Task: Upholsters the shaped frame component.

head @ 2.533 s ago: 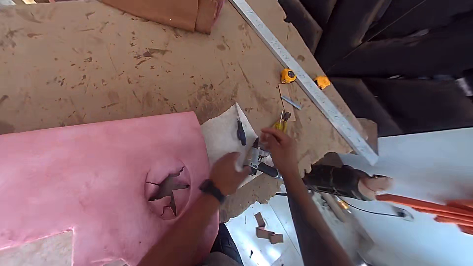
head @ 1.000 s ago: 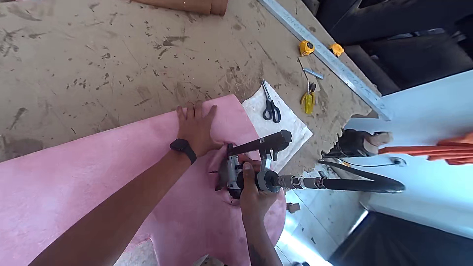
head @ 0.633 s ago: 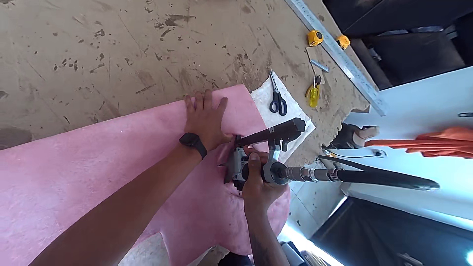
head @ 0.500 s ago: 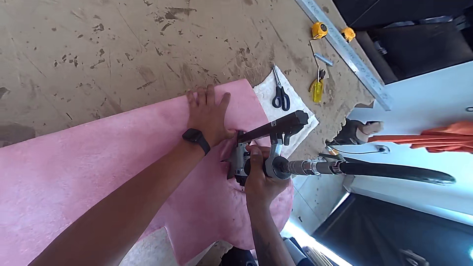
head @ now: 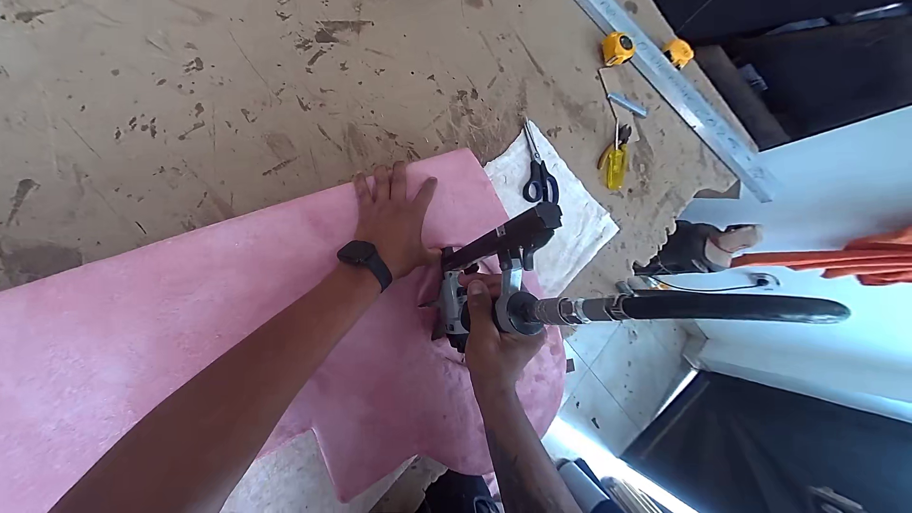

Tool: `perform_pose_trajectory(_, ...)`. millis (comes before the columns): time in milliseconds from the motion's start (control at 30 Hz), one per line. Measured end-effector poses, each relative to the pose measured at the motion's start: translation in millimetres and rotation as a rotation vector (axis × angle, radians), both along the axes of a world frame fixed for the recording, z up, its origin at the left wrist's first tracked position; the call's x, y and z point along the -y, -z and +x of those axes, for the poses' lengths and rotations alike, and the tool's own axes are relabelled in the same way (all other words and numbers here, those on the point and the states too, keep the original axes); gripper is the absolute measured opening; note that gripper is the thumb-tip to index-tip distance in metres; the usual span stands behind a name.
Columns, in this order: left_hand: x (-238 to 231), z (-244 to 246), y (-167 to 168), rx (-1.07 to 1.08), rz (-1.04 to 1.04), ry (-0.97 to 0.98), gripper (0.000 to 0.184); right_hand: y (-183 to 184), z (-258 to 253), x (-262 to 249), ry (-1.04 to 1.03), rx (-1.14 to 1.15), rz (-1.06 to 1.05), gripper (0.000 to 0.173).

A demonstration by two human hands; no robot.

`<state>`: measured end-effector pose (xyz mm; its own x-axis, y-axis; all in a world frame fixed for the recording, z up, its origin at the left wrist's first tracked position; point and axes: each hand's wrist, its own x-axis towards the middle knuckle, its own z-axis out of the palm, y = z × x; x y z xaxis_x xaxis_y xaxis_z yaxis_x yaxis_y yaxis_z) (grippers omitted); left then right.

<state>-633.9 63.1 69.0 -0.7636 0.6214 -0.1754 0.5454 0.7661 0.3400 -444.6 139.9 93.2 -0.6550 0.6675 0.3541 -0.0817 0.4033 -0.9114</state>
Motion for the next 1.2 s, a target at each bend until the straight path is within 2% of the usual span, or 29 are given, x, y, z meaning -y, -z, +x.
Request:
perform_pose_trajectory(133,12,6,3,-0.066,0.04,0.01,0.117,-2,7,-11,-0.11,0.01,-0.038,0.017)
perform_pose_trajectory(233,40,16,2,-0.086,0.092,-0.097,0.112,-3,11,-22,-0.197,0.011,-0.099,0.019)
perform_pose_trajectory(300,52,27,3,-0.09,0.055,-0.191,0.117,-1,14,-27,-0.244,0.007,-0.125,0.016)
perform_pose_trajectory(433,40,42,4,-0.109,-0.001,-0.287,0.131,5,14,-35,-0.311,-0.013,-0.158,0.019)
perform_pose_trajectory(633,26,47,2,-0.102,-0.085,-0.276,0.137,6,13,-52,-0.386,0.004,-0.176,0.021)
perform_pose_trajectory(800,27,47,5,-0.11,-0.099,-0.257,0.136,7,11,-59,-0.464,0.01,-0.185,0.013)
perform_pose_trajectory(967,33,46,2,-0.102,-0.104,-0.204,0.133,5,10,-75,-0.585,0.035,-0.173,0.02)
perform_pose_trajectory(1200,30,47,2,-0.086,-0.135,-0.207,0.134,2,-1,-94,-0.724,0.041,-0.154,0.017)
